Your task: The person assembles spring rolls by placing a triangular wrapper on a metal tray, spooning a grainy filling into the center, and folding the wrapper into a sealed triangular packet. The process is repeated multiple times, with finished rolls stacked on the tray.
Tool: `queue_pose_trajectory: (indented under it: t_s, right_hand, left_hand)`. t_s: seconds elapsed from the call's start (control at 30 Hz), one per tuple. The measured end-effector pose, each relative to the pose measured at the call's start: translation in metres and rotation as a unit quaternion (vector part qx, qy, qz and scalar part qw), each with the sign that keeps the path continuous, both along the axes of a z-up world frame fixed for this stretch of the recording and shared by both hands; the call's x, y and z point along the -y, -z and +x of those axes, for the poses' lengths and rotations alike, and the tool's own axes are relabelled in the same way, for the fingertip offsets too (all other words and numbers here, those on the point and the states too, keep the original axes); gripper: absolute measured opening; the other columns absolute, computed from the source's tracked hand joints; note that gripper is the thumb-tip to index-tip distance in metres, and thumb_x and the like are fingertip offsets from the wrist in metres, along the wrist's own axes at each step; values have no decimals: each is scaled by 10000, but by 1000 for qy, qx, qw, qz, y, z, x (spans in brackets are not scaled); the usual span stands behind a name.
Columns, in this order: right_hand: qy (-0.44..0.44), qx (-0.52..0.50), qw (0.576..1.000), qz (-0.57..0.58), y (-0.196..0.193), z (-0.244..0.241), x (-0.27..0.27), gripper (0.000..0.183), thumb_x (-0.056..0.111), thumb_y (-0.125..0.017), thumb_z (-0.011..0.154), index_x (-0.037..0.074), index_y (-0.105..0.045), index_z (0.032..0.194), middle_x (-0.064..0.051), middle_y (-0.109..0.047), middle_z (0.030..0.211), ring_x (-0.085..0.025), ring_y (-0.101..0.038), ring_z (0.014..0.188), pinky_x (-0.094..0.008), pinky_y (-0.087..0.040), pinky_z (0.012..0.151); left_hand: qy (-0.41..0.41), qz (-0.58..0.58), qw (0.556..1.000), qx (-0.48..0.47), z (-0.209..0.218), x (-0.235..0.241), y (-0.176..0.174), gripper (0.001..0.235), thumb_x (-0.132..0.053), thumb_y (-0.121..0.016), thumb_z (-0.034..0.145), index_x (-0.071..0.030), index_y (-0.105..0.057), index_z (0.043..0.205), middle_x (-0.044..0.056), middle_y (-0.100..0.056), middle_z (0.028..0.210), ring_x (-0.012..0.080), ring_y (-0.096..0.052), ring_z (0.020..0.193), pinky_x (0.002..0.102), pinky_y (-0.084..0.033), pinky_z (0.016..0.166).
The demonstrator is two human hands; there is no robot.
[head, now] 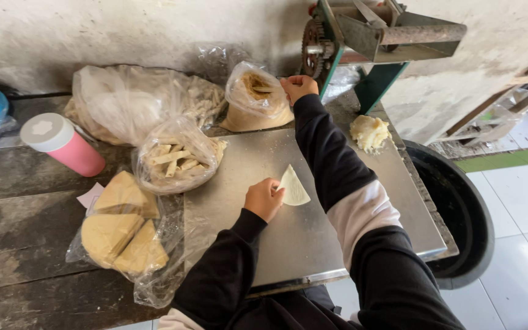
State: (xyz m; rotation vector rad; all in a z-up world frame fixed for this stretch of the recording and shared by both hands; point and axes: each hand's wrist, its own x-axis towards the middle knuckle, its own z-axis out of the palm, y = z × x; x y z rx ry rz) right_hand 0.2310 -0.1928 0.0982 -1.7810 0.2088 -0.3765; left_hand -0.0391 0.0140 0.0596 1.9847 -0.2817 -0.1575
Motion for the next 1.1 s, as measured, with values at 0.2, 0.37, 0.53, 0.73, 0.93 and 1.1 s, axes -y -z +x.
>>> queue_pose_trajectory:
  t_s: [0.2, 0.37, 0.53, 0.73, 0.93, 1.1]
  right_hand:
    - [-42, 123, 991, -13, -13, 26, -33, 214, 203, -769, 914, 2, -760, 986, -39, -718, 758, -105, -633, 617, -281, -495, 559]
    - [-4, 291, 928, -233, -43, 2, -63, 85, 131, -710, 965, 69, -768, 962, -114, -714, 883, -206, -673, 753, -333, -550, 708]
    - [-18, 311, 904, -293, -70, -27, -79, 79, 133, -704, 958, 106, -777, 968, -110, -726, 869, -269, -663, 792, -360, -537, 728]
    - [-78, 215, 955, -188, -62, -37, -74, 137, 173, -650, 998, 108, -771, 990, -61, -759, 824, -139, -699, 777, -288, -546, 746]
    - [-105, 171, 979, 27, -5, 3, -41, 230, 189, -599, 1034, 50, -781, 1023, -22, -741, 808, -86, -644, 739, -248, -505, 715]
    - [-50, 102, 977, 182, 30, 32, -8, 246, 164, -594, 1022, 31, -800, 1019, -7, -731, 785, -81, -602, 677, -232, -476, 639]
  left_hand:
    - [-19, 32, 997, 64, -1, 0, 1, 198, -173, -702, 887, -7, -703, 994, 147, -769, 841, 278, -752, 738, 356, -581, 708]
    - [-29, 39, 996, 79, 1, -2, 9, 182, -157, -713, 878, -12, -698, 987, 151, -764, 857, 294, -748, 776, 371, -582, 716]
    - [-25, 38, 994, 98, 1, -2, 8, 179, -148, -720, 884, -9, -687, 991, 151, -760, 878, 294, -746, 777, 367, -584, 712]
    - [-34, 34, 997, 67, 1, -5, 2, 175, -145, -733, 866, -19, -702, 983, 136, -763, 843, 282, -747, 761, 360, -579, 704]
    - [-19, 20, 997, 75, 2, -6, 5, 207, -131, -747, 842, -10, -690, 1000, 122, -752, 825, 263, -741, 747, 352, -580, 701]
    - [-18, 24, 998, 62, 7, -7, 8, 206, -116, -756, 828, -18, -691, 998, 107, -749, 827, 247, -737, 738, 345, -579, 698]
